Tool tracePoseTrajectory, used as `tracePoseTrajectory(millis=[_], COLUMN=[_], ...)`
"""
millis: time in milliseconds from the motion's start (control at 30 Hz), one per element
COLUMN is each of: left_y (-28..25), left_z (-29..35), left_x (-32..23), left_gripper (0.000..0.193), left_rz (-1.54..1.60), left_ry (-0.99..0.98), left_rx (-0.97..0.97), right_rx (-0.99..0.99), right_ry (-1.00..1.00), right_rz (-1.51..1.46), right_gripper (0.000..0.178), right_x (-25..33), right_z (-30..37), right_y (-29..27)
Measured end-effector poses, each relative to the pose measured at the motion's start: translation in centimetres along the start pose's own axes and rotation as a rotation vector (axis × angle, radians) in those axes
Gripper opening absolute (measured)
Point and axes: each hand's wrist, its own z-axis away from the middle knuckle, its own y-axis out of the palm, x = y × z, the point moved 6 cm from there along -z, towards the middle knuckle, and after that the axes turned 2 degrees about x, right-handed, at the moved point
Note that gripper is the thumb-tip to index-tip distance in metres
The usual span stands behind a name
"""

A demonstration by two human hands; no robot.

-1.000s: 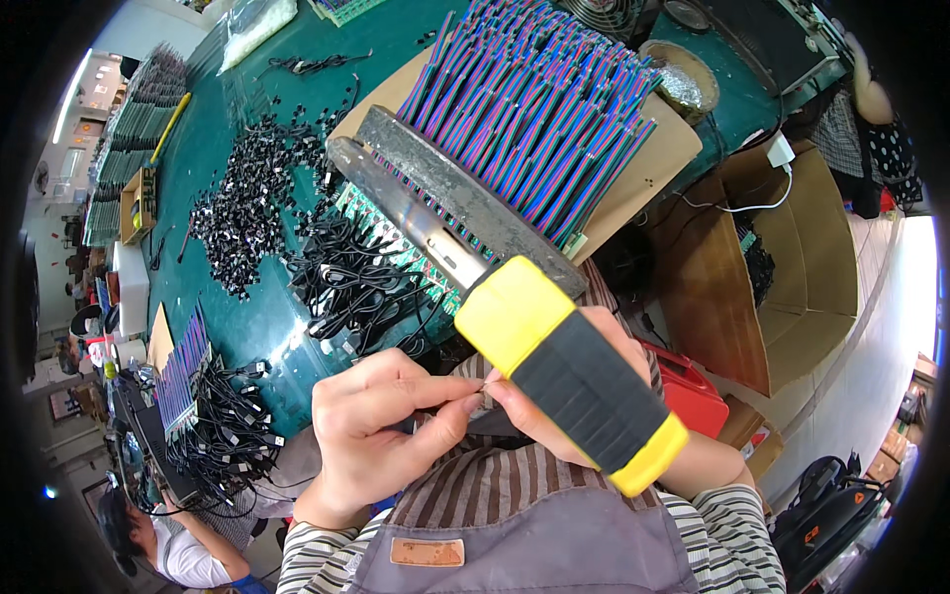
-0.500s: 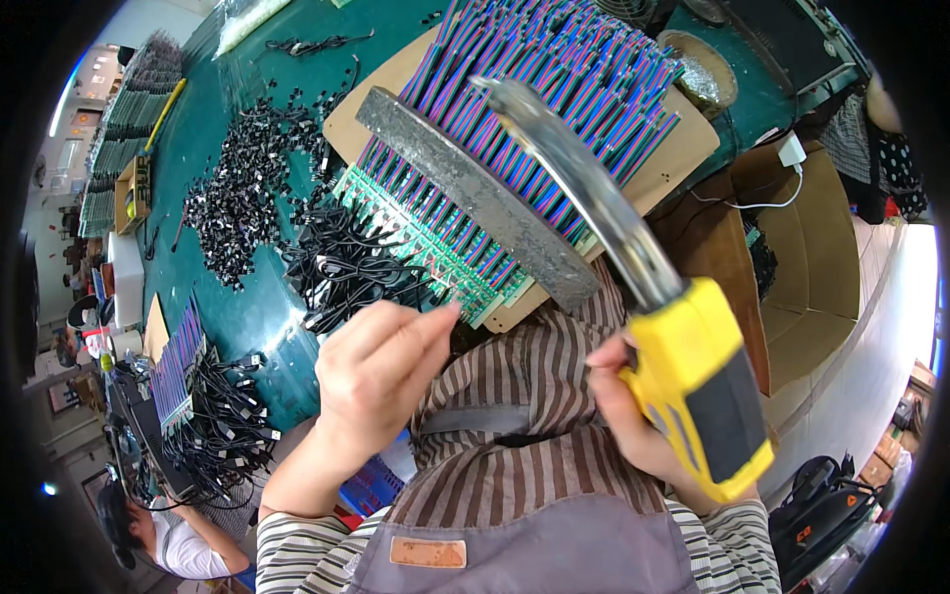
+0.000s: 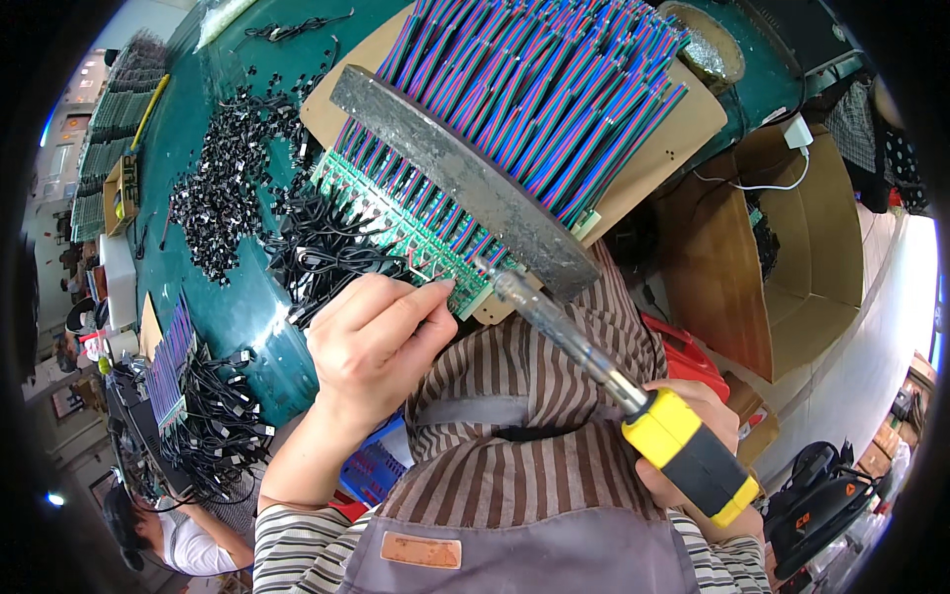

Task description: The person solders wires and electronic components onto circuit boards using a soldering tool.

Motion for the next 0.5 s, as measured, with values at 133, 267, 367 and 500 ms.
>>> tracePoseTrajectory(millis=[133, 267, 367, 500], left_y=[0.0, -0.2, -0.1, -0.2], left_z=[-0.3, -0.3, -0.1, -0.1], left_x=[0.4, 0.7, 0.7, 0.9], left_gripper=[0.021, 0.02, 0.024, 0.024], left_rz=[0.053, 0.061, 0.052, 0.055], left_ry=[-0.032, -0.096, -0.05, 0.006], left_rx=[0.06, 0.095, 0.128, 0.119], right_rx=[0.056, 0.014, 0.024, 0.075], right_ry=[0.035, 0.072, 0.01, -0.112], right_rz=[0.033, 0.041, 0.011, 0.094], right_gripper=[0.027, 0.028, 0.027, 0.027], right_x=[-1.6, -1.5, 1.8, 2.7], right_z=[0.6, 0.3, -2.5, -3.0], right_y=[0.3, 0.7, 0.7, 0.8])
